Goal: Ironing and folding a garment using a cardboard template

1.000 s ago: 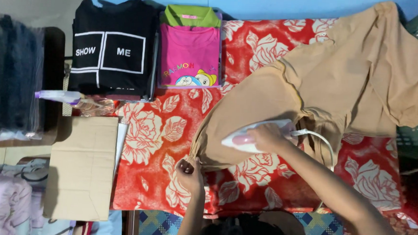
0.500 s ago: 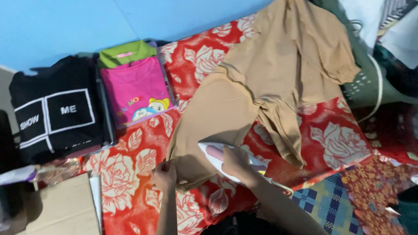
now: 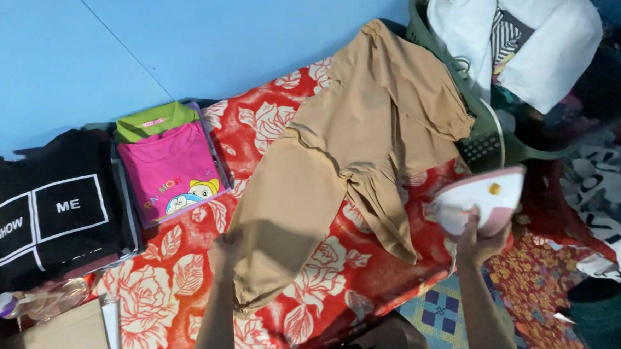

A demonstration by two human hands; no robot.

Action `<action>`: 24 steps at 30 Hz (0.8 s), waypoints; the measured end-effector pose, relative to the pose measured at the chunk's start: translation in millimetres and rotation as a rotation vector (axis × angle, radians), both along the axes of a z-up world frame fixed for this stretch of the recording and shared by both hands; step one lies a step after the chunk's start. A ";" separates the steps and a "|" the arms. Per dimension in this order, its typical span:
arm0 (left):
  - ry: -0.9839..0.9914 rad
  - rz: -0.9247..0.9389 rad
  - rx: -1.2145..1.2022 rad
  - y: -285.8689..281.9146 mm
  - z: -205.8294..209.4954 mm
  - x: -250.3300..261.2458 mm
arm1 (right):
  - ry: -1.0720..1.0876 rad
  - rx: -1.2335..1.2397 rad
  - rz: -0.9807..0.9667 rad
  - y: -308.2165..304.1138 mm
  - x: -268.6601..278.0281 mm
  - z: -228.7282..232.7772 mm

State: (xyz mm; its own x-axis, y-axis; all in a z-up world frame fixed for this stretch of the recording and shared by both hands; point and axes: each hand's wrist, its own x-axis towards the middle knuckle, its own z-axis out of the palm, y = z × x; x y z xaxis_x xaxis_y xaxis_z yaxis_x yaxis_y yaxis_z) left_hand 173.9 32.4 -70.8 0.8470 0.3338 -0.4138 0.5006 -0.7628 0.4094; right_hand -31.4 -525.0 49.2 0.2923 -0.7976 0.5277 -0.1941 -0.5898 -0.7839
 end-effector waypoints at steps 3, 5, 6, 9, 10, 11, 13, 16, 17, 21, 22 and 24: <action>-0.048 -0.064 0.015 -4.4 17.5 -2.3 | -0.250 -0.116 -0.074 -17.5 9.0 -30.9; -0.056 -0.053 -0.240 -10.6 42.3 2.0 | -0.056 0.113 -0.285 -56.4 -6.7 -128.2; -0.060 -0.047 -0.235 -16.6 66.1 1.9 | -0.058 0.118 -0.278 -44.5 -10.8 -117.6; -0.065 0.068 -0.585 -18.2 106.7 -6.5 | -0.059 -0.157 -0.136 -12.7 -31.2 -88.8; -0.141 0.139 -0.694 -10.4 105.8 -5.0 | -0.035 -0.142 -0.149 -7.5 -30.9 -80.5; -0.218 0.210 -0.802 -2.3 105.6 -3.9 | -0.012 -0.126 -0.162 -1.9 -31.0 -71.6; -0.193 0.206 -0.859 -13.4 178.6 -13.2 | 0.112 -0.051 -0.171 51.4 -33.0 -38.8; -0.200 0.250 -0.926 -1.8 215.1 -17.8 | 0.437 -0.030 -0.056 114.2 -28.8 -55.4; -0.237 0.307 -0.933 5.9 213.7 -19.5 | 0.636 -0.082 0.076 130.5 -26.5 -72.9; -0.386 0.236 -0.906 62.3 247.9 -57.1 | 0.482 -0.084 0.399 125.7 11.8 -49.9; -0.400 0.237 -0.836 74.9 272.5 -77.8 | 0.451 -0.122 0.504 129.2 13.5 -26.6; -0.412 0.249 -0.763 102.0 310.3 -117.8 | 0.422 -0.162 0.617 130.0 6.1 1.7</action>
